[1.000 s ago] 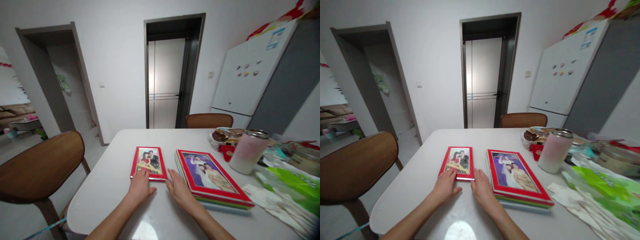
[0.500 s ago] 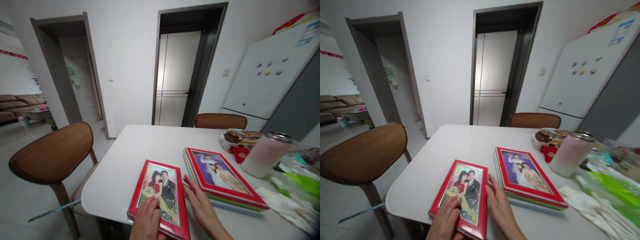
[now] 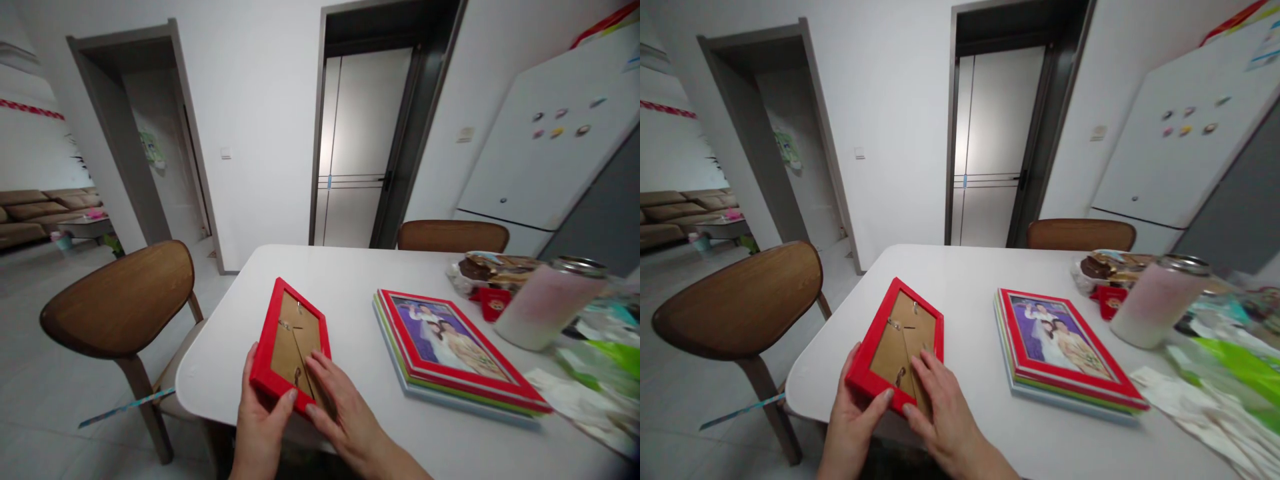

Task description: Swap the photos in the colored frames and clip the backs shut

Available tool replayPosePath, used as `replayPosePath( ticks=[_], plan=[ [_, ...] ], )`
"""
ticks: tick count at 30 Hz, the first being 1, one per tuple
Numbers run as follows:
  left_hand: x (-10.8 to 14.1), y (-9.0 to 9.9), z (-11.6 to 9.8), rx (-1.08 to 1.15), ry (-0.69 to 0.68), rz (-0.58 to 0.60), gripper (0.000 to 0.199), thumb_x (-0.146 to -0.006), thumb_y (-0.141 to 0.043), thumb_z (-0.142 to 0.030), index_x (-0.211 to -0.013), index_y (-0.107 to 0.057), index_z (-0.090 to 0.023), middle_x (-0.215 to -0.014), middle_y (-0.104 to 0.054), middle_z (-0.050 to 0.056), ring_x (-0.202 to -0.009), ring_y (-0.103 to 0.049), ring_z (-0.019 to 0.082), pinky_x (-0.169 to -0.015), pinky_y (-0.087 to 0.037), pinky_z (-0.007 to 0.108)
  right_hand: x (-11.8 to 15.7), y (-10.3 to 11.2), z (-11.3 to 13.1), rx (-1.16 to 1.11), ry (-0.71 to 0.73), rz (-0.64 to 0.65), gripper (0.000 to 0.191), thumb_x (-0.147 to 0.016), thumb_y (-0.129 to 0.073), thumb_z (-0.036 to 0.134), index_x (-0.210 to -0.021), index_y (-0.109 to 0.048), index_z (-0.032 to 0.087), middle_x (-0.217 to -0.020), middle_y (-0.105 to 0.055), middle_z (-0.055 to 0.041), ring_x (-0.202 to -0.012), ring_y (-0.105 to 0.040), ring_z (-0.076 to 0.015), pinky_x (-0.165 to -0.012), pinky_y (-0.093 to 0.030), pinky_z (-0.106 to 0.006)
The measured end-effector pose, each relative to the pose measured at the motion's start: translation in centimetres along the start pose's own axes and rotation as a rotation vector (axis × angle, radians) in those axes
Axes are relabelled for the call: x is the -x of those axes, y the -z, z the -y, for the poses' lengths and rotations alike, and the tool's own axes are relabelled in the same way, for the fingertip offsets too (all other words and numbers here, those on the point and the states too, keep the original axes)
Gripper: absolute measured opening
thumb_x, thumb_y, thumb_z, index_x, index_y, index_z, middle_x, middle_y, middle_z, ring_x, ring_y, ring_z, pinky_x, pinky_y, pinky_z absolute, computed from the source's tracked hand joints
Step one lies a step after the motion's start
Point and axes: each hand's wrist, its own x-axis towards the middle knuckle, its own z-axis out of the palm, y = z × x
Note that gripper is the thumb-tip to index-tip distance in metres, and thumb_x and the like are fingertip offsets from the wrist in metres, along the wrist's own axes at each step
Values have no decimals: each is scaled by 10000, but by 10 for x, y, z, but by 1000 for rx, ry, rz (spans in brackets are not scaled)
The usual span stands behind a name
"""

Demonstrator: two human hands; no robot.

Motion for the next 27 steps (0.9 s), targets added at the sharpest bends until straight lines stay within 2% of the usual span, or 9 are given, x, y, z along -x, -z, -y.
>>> replayPosePath(
  ticks=[3,7,11,15,18,21,24,27],
  plan=[
    [-6,16,10,-107,52,52,662,-672,-579,-257,-1233,-241,-165,-1215,-451,112,-1087,-452,223,-905,-376,346,5,1,-6,129,2,67,563,-760,-430,431,-1250,-350,166,-1340,-274,-135,-1225,-241,-248,-965,-285,-451],
    [-6,31,23,-462,30,146,596,-653,-599,-237,-1192,-353,-168,-1161,-511,88,-1082,-456,237,-918,-359,367,14,10,-17,249,38,149,560,-769,-411,442,-1259,-339,182,-1365,-215,-126,-1246,-170,-262,-976,-249,-466],
    [-1,38,39,-780,-93,168,551,-693,-565,-275,-1199,-366,-188,-1187,-494,93,-1128,-405,267,-943,-316,438,18,17,-23,301,53,220,554,-774,-401,443,-1272,-310,218,-1376,-193,-102,-1252,-140,-269,-980,-232,-473],
    [4,42,51,-995,-276,272,568,-731,-538,-293,-1231,-302,-161,-1218,-461,128,-1124,-412,264,-968,-260,493,20,22,-24,321,53,263,560,-776,-396,445,-1280,-291,226,-1379,-181,-94,-1252,-133,-274,-980,-228,-476],
    [6,45,57,-1090,-388,292,592,-733,-542,-288,-1242,-273,-153,-1221,-453,154,-1122,-416,267,-941,-306,497,22,25,-24,329,54,305,574,-773,-393,457,-1285,-277,224,-1380,-173,-94,-1254,-123,-275,-981,-223,-479],
    [7,45,56,-1129,-424,301,611,-724,-549,-266,-1250,-259,-156,-1223,-450,158,-1131,-404,269,-926,-330,494,22,28,-24,320,53,309,567,-771,-401,452,-1279,-294,224,-1374,-192,-96,-1250,-143,-277,-979,-226,-478],
    [5,40,47,-1117,-402,358,631,-688,-573,-206,-1244,-279,-150,-1272,-386,161,-1171,-347,268,-935,-321,491,15,32,-20,306,57,284,467,-781,-412,400,-1221,-401,245,-1334,-304,-90,-1221,-243,-268,-963,-266,-465],
    [-3,32,32,-1060,-369,484,603,-648,-607,-178,-1196,-360,-137,-1297,-345,164,-1194,-309,261,-954,-306,469,-2,33,-14,287,81,276,325,-776,-433,285,-1076,-552,255,-1226,-460,-88,-1159,-352,-250,-933,-309,-447]
  ],
)
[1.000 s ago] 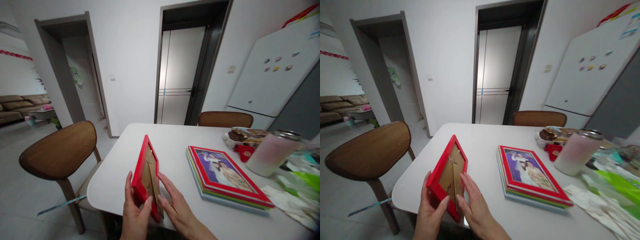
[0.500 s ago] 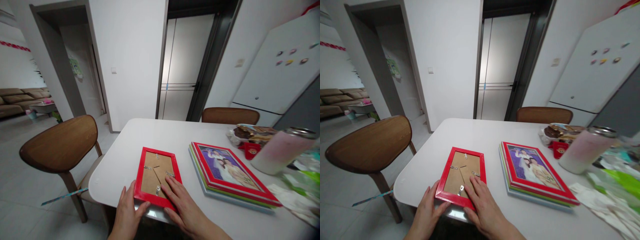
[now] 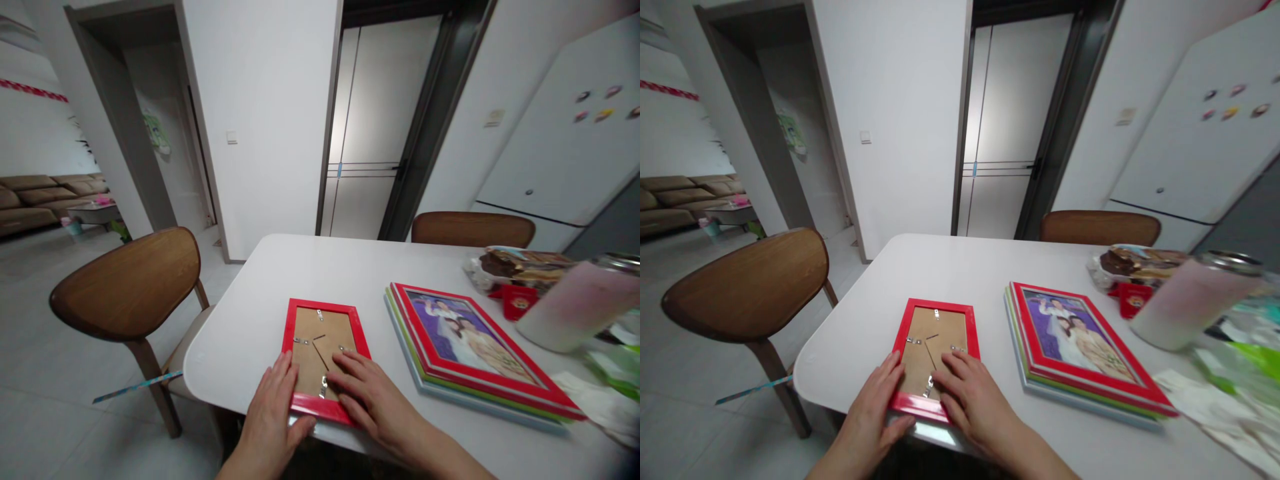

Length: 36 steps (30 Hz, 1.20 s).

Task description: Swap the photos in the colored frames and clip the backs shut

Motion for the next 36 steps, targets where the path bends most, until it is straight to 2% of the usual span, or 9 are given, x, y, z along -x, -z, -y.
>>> replayPosePath(
  ticks=[4,7,12,16,18,21,24,31,36],
  plan=[
    [-14,10,-7,93,-1,101,352,-623,-650,-212,-950,-534,-152,-1241,-430,151,-1160,-368,255,-960,-312,434,-23,2,6,-61,16,42,238,-711,-506,195,-890,-651,255,-1162,-509,-90,-1110,-398,-245,-899,-332,-427],
    [-16,11,-6,125,14,114,229,-614,-662,-212,-805,-545,-168,-1216,-463,132,-1163,-363,252,-967,-303,425,-32,-3,11,-101,7,32,193,-684,-548,196,-816,-666,273,-1134,-525,-65,-1082,-409,-234,-882,-332,-410],
    [-14,10,-2,150,18,116,206,-627,-648,-233,-787,-529,-182,-1212,-472,115,-1173,-348,255,-965,-295,438,-33,-8,11,-147,-26,-49,163,-727,-506,241,-799,-652,255,-1069,-548,-43,-1021,-442,-197,-860,-348,-366],
    [-15,12,-4,170,37,129,232,-607,-655,-229,-794,-525,-183,-1217,-465,120,-1176,-342,260,-958,-304,432,-31,1,-10,-108,-231,-144,277,-726,-470,210,-966,-601,164,-1144,-493,-101,-1037,-441,-191,-887,-337,-323],
    [-15,12,-6,167,50,132,245,-583,-665,-206,-782,-524,-183,-1215,-467,120,-1176,-340,261,-962,-298,430,-32,7,-22,-16,-314,-123,257,-707,-464,184,-902,-625,138,-1056,-542,-112,-991,-464,-204,-865,-346,-321],
    [-16,12,-8,152,70,124,236,-570,-660,-172,-759,-519,-188,-1199,-482,111,-1166,-358,258,-956,-303,432,-36,10,-33,81,-321,-72,227,-701,-432,145,-748,-654,154,-880,-588,-87,-871,-500,-188,-782,-373,-283],
    [-16,10,-8,135,69,123,259,-556,-666,-152,-767,-520,-186,-1205,-477,108,-1165,-359,253,-956,-309,416,-40,8,-36,117,-330,-105,251,-714,-401,125,-738,-650,151,-843,-579,-88,-835,-492,-182,-748,-369,-270],
    [-17,7,-16,114,83,146,262,-541,-677,-170,-761,-535,-169,-1210,-473,127,-1166,-355,264,-958,-306,417,-55,-7,-14,74,-221,-166,252,-745,-421,158,-904,-617,158,-944,-561,-79,-883,-479,-172,-781,-350,-264],
    [-19,6,-26,97,92,171,256,-556,-661,-169,-784,-545,-165,-1215,-464,138,-1164,-356,279,-952,-306,451,-81,-23,8,104,-190,-137,217,-786,-424,259,-764,-630,197,-787,-576,-44,-778,-500,-157,-705,-356,-255]
  ],
)
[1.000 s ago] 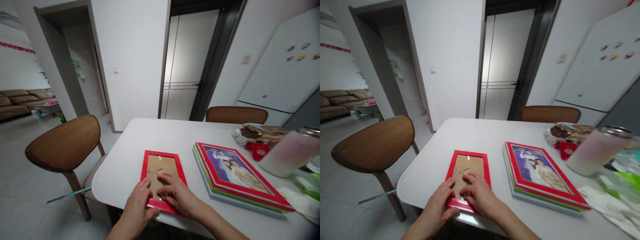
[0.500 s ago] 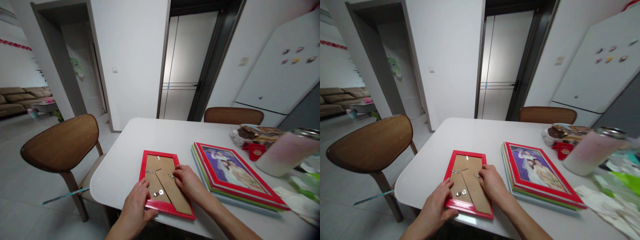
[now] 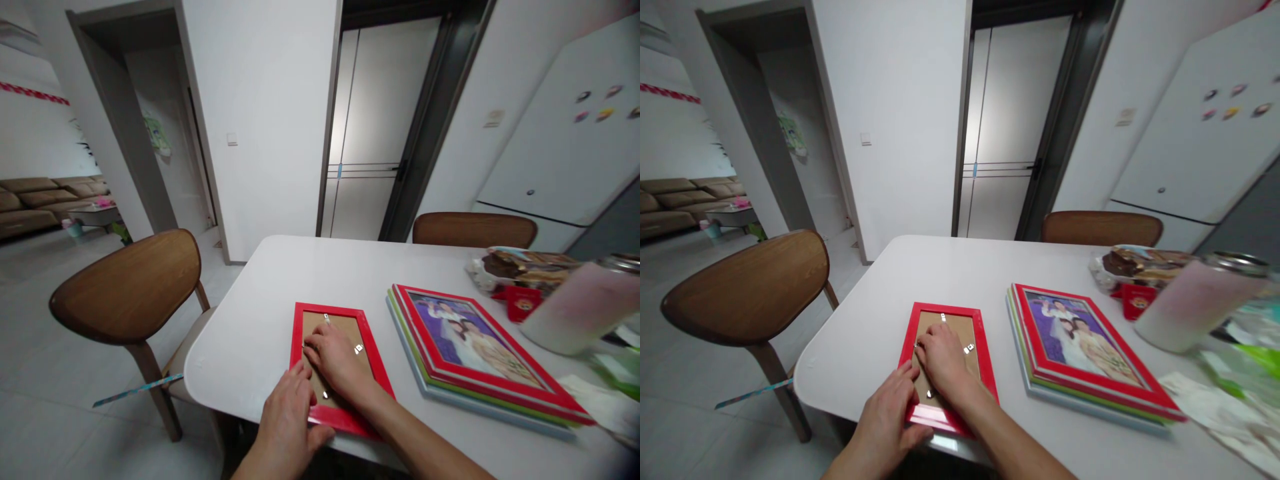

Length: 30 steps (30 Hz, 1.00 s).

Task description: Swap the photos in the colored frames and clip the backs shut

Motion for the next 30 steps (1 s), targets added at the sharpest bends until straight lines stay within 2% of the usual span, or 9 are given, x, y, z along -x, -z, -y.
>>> replayPosePath(
  ticks=[4,10,14,19,23,26,30],
  plan=[
    [1,1,-1,0,13,12,266,-563,-658,-180,-805,-550,-163,-1206,-473,138,-1163,-358,279,-947,-319,448,-11,-8,-2,35,-66,-34,237,-796,-401,255,-726,-611,170,-775,-577,-65,-742,-500,-158,-684,-352,-259],
    [-1,0,-2,17,15,17,299,-563,-674,-188,-835,-553,-163,-1228,-450,137,-1173,-341,281,-954,-311,457,-16,-3,-33,85,-163,-88,279,-805,-364,244,-913,-595,131,-923,-593,-117,-860,-484,-219,-748,-331,-321],
    [-5,-1,-4,26,18,10,299,-550,-696,-189,-812,-558,-144,-1212,-464,154,-1170,-344,286,-959,-313,436,-20,-1,-42,82,-146,-69,266,-785,-395,219,-944,-604,177,-1005,-599,-71,-873,-480,-216,-752,-337,-316],
    [-8,0,-2,10,3,10,304,-545,-701,-193,-809,-560,-142,-1208,-467,155,-1168,-348,284,-959,-313,430,-23,2,-37,49,-111,-50,262,-777,-406,207,-930,-619,200,-1004,-609,-40,-873,-496,-190,-787,-338,-309],
    [-7,-2,0,40,-3,-21,296,-531,-703,-197,-783,-554,-156,-1212,-466,148,-1168,-349,283,-954,-314,437,-1,17,-32,27,-120,-69,300,-775,-406,272,-979,-594,159,-1027,-575,-92,-944,-483,-201,-810,-340,-310],
    [-7,-5,2,73,-9,-49,287,-535,-691,-197,-782,-549,-165,-1215,-463,143,-1164,-355,283,-950,-311,449,28,28,-30,-1,-152,-7,341,-722,-463,363,-984,-583,181,-952,-577,-93,-858,-520,-200,-736,-381,-295],
    [-7,-7,4,113,7,-75,314,-536,-673,-175,-826,-552,-166,-1229,-448,137,-1164,-353,284,-953,-303,445,49,32,-31,-25,-187,43,409,-652,-513,318,-1038,-550,187,-905,-570,-86,-835,-526,-203,-717,-396,-290]
  ],
)
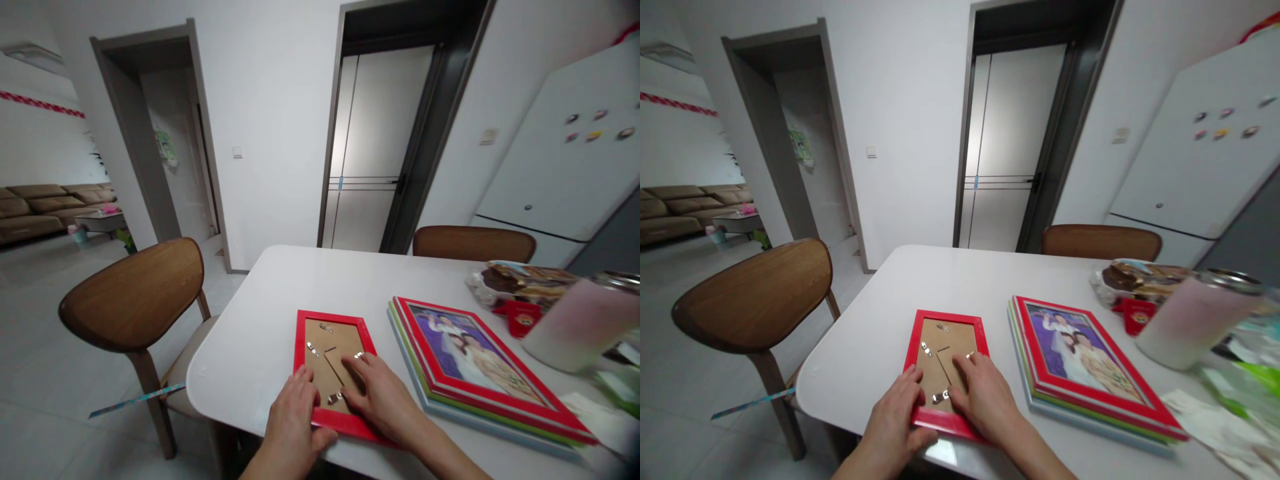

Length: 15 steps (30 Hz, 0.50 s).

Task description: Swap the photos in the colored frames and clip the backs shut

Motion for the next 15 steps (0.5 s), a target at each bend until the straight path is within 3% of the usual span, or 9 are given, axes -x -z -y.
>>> replayPosePath(
  ticks=[5,8,11,15],
  plan=[
    [-5,5,-3,287,60,-82,496,-608,-629,-195,-1071,-455,-148,-1259,-406,136,-1129,-404,245,-947,-326,380,-9,16,5,-26,-14,-57,347,-625,-487,245,-942,-596,157,-840,-581,-82,-817,-530,-203,-734,-396,-285],
    [-15,10,-7,637,88,-196,436,-703,-512,-183,-1116,-373,-163,-1132,-528,100,-1018,-510,192,-866,-408,322,-13,32,22,-48,-4,-70,309,-625,-490,256,-892,-617,166,-824,-582,-77,-793,-533,-202,-711,-406,-284],
    [-25,21,-4,920,193,-269,424,-731,-446,-182,-1131,-306,-173,-935,-626,56,-806,-613,169,-688,-489,288,-11,38,38,-149,38,-55,330,-660,-488,292,-942,-596,159,-856,-584,-79,-797,-538,-190,-708,-419,-275],
    [-23,43,22,934,326,-352,409,-713,-471,-213,-1096,-332,-173,-755,-645,3,-657,-632,158,-577,-490,257,-6,28,22,-150,23,-116,373,-747,-414,340,-1039,-536,142,-983,-567,-107,-886,-524,-202,-770,-408,-303]
  ],
)
